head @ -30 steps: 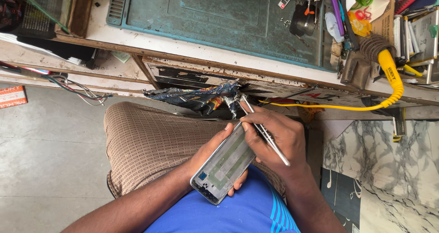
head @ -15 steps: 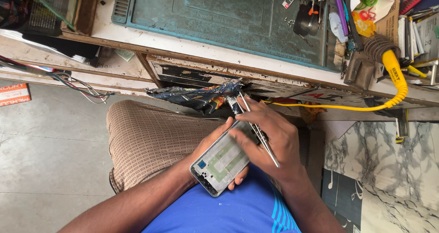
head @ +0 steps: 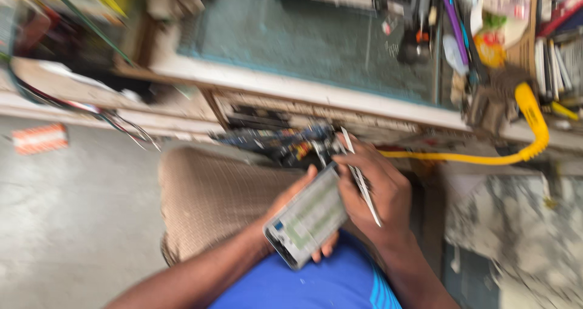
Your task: The person uses a metal spudger to pry and separate the screen assembly from the smartphone frame while holding the device on their lap. They repeatedly work along the edges to release adhesive and then place the phone on the workbench to continue prying.
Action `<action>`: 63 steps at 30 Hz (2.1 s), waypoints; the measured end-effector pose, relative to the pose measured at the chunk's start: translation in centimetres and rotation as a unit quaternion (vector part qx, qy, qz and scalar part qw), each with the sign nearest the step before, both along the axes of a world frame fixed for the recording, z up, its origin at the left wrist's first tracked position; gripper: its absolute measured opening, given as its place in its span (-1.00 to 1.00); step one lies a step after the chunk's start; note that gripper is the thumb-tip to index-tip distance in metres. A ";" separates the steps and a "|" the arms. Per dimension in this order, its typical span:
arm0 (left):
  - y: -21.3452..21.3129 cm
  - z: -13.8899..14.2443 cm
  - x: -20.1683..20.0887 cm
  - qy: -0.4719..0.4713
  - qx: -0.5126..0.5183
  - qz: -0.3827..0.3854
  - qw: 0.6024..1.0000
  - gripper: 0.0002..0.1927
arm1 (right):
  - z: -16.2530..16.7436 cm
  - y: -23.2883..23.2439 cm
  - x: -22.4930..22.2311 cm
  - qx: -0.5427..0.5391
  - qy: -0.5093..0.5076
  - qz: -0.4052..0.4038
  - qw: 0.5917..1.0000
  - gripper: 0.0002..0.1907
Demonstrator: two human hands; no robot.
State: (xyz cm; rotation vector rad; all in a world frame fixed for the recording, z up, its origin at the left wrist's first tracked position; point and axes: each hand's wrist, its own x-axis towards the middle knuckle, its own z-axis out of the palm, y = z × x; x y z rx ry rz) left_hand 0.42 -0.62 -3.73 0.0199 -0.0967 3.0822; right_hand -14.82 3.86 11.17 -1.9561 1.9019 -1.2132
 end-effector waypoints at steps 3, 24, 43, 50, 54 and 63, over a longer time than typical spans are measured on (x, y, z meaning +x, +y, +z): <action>-0.4 -0.7 -0.1 0.020 -0.030 -0.018 0.999 0.22 | -0.4 -0.1 -0.1 0.056 -0.047 -0.009 0.997 -0.72; -1.7 -2.2 -3.2 0.024 0.031 0.147 0.988 -0.10 | -4.4 1.6 -3.7 0.030 -0.308 -0.011 0.951 -0.72; -0.9 2.1 -1.5 0.125 0.112 0.056 0.984 -0.23 | 0.5 3.3 -0.2 0.048 -0.119 0.095 0.987 -0.80; -0.8 1.9 -1.7 0.117 0.098 0.063 0.986 -0.25 | 0.5 2.9 0.4 0.052 -0.105 0.118 0.986 -0.78; -0.7 1.8 -1.9 0.111 0.094 0.064 0.987 -0.25 | 0.5 2.4 0.5 0.048 -0.073 0.104 0.991 -0.81; -0.5 1.6 -1.7 0.113 0.087 0.071 0.987 -0.26 | 0.3 2.2 0.8 0.053 -0.054 0.104 0.992 -0.82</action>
